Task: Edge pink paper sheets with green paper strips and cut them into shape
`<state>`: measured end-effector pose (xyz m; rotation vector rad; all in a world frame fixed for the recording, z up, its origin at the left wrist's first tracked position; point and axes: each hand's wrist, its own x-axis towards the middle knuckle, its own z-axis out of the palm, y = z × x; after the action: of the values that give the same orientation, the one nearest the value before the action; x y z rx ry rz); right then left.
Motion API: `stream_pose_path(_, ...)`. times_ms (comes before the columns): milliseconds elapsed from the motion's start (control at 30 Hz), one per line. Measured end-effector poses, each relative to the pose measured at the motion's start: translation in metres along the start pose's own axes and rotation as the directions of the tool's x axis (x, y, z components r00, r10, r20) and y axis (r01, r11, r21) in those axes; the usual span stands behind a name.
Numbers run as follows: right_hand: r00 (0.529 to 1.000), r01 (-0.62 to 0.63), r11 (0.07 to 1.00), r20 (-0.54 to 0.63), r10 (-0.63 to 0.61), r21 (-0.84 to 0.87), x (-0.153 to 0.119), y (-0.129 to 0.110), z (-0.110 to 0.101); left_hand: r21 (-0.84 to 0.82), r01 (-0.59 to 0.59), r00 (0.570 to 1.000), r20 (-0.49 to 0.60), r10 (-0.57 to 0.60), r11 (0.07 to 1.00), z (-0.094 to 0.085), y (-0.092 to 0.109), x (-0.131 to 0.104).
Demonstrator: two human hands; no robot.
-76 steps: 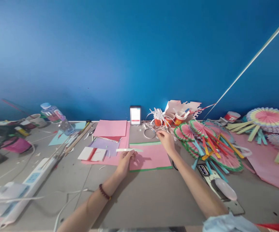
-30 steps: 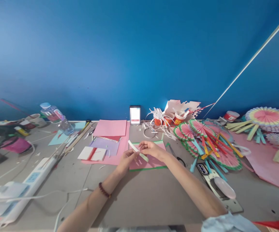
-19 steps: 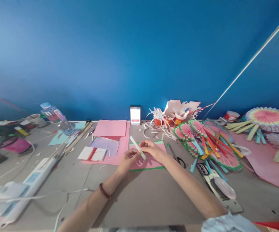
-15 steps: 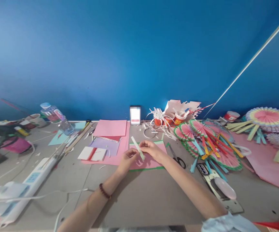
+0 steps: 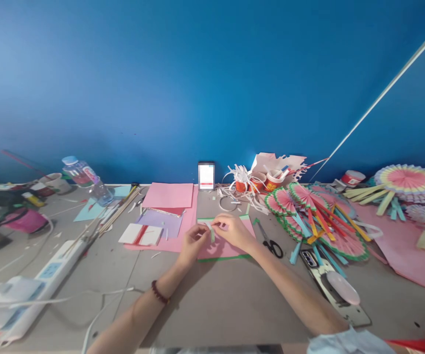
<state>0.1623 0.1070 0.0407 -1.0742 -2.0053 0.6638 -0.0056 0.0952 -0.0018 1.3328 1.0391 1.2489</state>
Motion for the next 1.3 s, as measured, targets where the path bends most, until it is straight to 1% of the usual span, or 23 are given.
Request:
stream_pose_path(100, 0.997, 0.074, 0.984, 0.033, -0.07, -0.161, 0.0, -0.004, -0.002, 0.112, -0.07, 0.998, 0.0, 0.07, 0.991, 0.0, 0.002, 0.0)
stream_pose_path(167, 0.993, 0.12, 0.956, 0.052, -0.11, -0.266, 0.0, -0.006, -0.003, 0.189, -0.121, 0.993, 0.015, 0.121, 0.975, -0.001, 0.003, -0.001)
stream_pose_path(233, 0.985, 0.17, 0.927, 0.084, -0.151, -0.335, 0.0, -0.006, -0.002, 0.252, -0.171, 0.985, 0.038, 0.167, 0.953, -0.001, 0.005, -0.002)
stream_pose_path(367, 0.96, 0.278, 0.879, 0.157, -0.234, -0.388, 0.001, -0.004, -0.003, 0.312, -0.249, 0.968, 0.07, 0.239, 0.917, -0.001, 0.007, -0.003)
stream_pose_path(500, 0.936, 0.345, 0.835, 0.221, -0.273, -0.428, 0.001, -0.001, -0.005, 0.33, -0.276, 0.961, 0.094, 0.259, 0.903, 0.0, 0.009, -0.005)
stream_pose_path(667, 0.928, 0.353, 0.823, 0.275, -0.249, -0.446, 0.001, -0.002, -0.007, 0.335, -0.29, 0.957, 0.095, 0.274, 0.896, 0.0, 0.006, -0.005)
stream_pose_path(900, 0.925, 0.36, 0.809, 0.292, -0.244, -0.465, 0.001, 0.0, -0.007, 0.332, -0.3, 0.954, 0.107, 0.28, 0.894, -0.001, -0.003, -0.004)
stream_pose_path(1000, 0.924, 0.363, 0.809, 0.291, -0.248, -0.462, 0.001, 0.0, -0.007, 0.321, -0.292, 0.956, 0.106, 0.272, 0.901, 0.0, 0.0, -0.004)
stream_pose_path(1167, 0.924, 0.37, 0.789, 0.282, -0.258, -0.49, 0.0, -0.004, -0.006, 0.292, -0.257, 0.966, 0.065, 0.248, 0.921, 0.002, 0.007, -0.005)
stream_pose_path(1300, 0.93, 0.363, 0.765, 0.263, -0.258, -0.533, -0.001, -0.008, -0.002, 0.305, -0.261, 0.965, 0.065, 0.253, 0.916, 0.002, 0.006, -0.005)
